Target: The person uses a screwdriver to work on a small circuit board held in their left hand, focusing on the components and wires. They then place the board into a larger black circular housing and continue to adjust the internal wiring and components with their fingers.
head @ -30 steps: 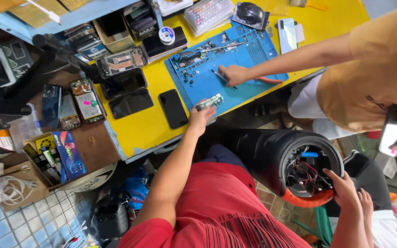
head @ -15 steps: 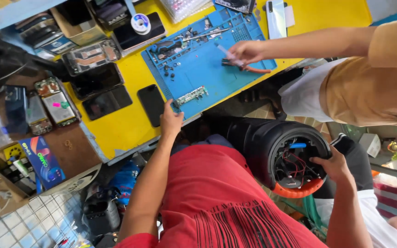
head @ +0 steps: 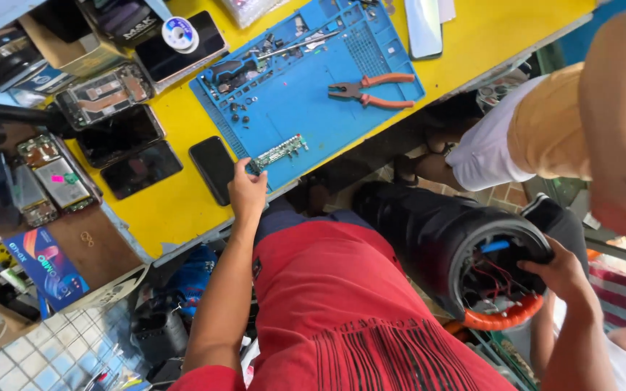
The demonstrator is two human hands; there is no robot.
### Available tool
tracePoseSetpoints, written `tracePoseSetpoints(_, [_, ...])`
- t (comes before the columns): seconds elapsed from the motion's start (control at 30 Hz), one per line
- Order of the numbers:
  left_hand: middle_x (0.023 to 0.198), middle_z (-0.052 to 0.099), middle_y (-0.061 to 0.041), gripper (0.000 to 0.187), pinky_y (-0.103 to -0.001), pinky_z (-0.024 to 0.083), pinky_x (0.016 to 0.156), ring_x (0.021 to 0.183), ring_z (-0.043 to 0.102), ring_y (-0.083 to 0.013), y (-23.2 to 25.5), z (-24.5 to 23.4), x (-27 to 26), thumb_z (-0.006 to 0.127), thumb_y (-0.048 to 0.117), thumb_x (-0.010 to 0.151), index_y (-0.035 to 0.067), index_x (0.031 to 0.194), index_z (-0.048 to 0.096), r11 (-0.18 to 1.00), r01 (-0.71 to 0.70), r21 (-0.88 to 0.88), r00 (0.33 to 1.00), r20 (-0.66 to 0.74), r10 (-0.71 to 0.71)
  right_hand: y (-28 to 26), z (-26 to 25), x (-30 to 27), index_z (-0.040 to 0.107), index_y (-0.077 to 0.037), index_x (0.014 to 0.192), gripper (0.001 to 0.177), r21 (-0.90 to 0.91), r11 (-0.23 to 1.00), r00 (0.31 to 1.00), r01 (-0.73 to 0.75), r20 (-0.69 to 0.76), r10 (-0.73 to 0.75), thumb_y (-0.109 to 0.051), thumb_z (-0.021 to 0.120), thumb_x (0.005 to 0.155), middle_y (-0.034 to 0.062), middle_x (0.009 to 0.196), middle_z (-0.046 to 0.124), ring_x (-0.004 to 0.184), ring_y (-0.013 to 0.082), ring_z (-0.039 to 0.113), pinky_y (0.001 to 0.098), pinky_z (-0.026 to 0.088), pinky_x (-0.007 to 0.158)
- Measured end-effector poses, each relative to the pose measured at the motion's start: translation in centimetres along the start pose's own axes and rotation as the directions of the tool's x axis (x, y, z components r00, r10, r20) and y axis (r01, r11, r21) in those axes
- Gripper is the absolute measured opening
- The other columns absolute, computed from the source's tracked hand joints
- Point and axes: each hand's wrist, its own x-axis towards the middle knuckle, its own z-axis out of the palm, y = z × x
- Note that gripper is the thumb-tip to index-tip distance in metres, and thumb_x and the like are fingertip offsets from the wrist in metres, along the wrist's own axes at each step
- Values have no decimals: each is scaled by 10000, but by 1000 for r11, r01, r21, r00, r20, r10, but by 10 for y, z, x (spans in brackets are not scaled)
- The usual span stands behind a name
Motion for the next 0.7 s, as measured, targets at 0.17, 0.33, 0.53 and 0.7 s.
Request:
tracePoseSetpoints(0.17, [794,731,-33,490,-470,547,741,809,708,-284,-11,10,14,794,266,922,76,1351,650,978,-175,114,981,-63,183,19,-20,-12,640,-69,1452,772,87,987,990,-138,34,136,43,855,719,211,1116,715,982,326,635,443,518,861])
tracePoseSetpoints(0.33, [907,752,-62,539,-458,574,686,844,720,-283,6,16,22,818,343,905,89,1352,657,937,-272,217,956,-50,289,28,-32,4,628,-123,1513,842,-12,984,983,-177,51,177,51,857,721,276,1125,736,1013,385,661,464,514,889])
tracePoseSetpoints(0.53, [1458,555,-206,907,-553,532,903,1241,593,-436,55,3,21,866,426,832,90,1534,401,928,-166,335,985,96,141,49,-35,12,631,-259,1503,871,-230,954,979,-192,19,202,-61,890,695,209,1162,779,1025,372,712,443,519,885])
tracePoseSetpoints(0.7, [1262,612,-150,445,-449,586,810,1162,620,-347,89,78,63,788,165,914,76,1331,664,694,-630,349,762,105,639,65,-24,4,606,-282,1510,799,-222,923,948,-313,-8,319,-51,827,777,228,1201,766,986,419,737,497,585,823])
